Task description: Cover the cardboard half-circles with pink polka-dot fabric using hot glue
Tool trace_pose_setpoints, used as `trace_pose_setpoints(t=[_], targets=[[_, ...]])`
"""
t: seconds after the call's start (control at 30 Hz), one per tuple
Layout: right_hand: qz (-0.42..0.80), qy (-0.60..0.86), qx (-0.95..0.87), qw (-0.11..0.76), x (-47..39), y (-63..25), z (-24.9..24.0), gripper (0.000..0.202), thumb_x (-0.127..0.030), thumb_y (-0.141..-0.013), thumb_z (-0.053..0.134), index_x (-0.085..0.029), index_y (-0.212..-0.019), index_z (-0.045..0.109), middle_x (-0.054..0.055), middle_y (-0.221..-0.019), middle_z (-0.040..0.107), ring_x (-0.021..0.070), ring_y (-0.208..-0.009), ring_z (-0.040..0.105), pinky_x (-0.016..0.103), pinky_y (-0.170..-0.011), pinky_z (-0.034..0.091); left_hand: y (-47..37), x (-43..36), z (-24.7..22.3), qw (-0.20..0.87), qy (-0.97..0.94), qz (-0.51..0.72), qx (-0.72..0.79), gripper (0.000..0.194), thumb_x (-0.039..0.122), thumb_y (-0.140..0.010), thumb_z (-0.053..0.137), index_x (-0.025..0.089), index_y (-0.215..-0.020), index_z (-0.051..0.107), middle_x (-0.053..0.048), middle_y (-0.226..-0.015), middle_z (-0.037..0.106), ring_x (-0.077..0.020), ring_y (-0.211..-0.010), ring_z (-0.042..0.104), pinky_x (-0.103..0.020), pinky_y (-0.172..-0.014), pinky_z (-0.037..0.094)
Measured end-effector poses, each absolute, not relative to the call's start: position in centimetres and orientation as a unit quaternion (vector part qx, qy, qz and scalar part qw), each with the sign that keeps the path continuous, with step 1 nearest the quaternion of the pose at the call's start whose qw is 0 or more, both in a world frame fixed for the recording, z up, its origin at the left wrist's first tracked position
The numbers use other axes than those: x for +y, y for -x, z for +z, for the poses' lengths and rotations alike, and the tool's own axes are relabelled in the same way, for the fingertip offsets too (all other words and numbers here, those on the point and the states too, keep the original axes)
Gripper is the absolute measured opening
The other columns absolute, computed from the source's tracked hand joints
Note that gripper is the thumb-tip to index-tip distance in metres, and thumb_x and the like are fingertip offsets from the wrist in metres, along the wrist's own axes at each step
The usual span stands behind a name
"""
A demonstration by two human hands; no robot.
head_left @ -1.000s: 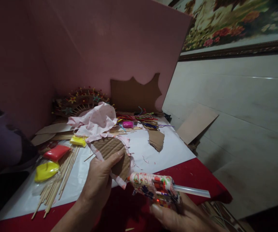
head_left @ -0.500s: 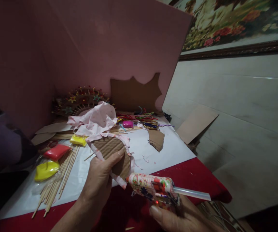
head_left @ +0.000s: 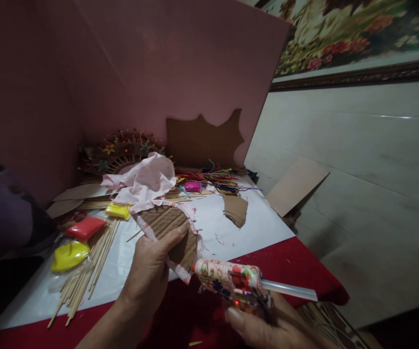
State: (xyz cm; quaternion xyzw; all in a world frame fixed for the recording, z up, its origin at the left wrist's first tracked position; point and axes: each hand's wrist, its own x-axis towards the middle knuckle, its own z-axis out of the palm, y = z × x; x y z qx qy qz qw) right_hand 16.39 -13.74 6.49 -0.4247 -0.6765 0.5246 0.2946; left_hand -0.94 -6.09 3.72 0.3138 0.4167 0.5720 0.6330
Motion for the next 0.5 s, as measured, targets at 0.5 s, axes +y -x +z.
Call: trace_pose_setpoints(t=[0.5], targets=[[0.577,0.506,-0.491,0.413,-14.6,-17.4,4.0,0.053,-0.064,-0.075,0.053,-0.018,-0.101,0.062,0.003,-0.065,0.058,0.0138,-0.051,0.053,0.026,-0.049,0.047,1.1,-5.8,3.5,0.636,-0.298,0.581,0.411,0.020,0.015,-0.058,0.075,0.011,-0.076,0.067,-0.002,-0.064,0.070,-0.0170,-0.049,0.063,-0.020,-0.026,0.045]])
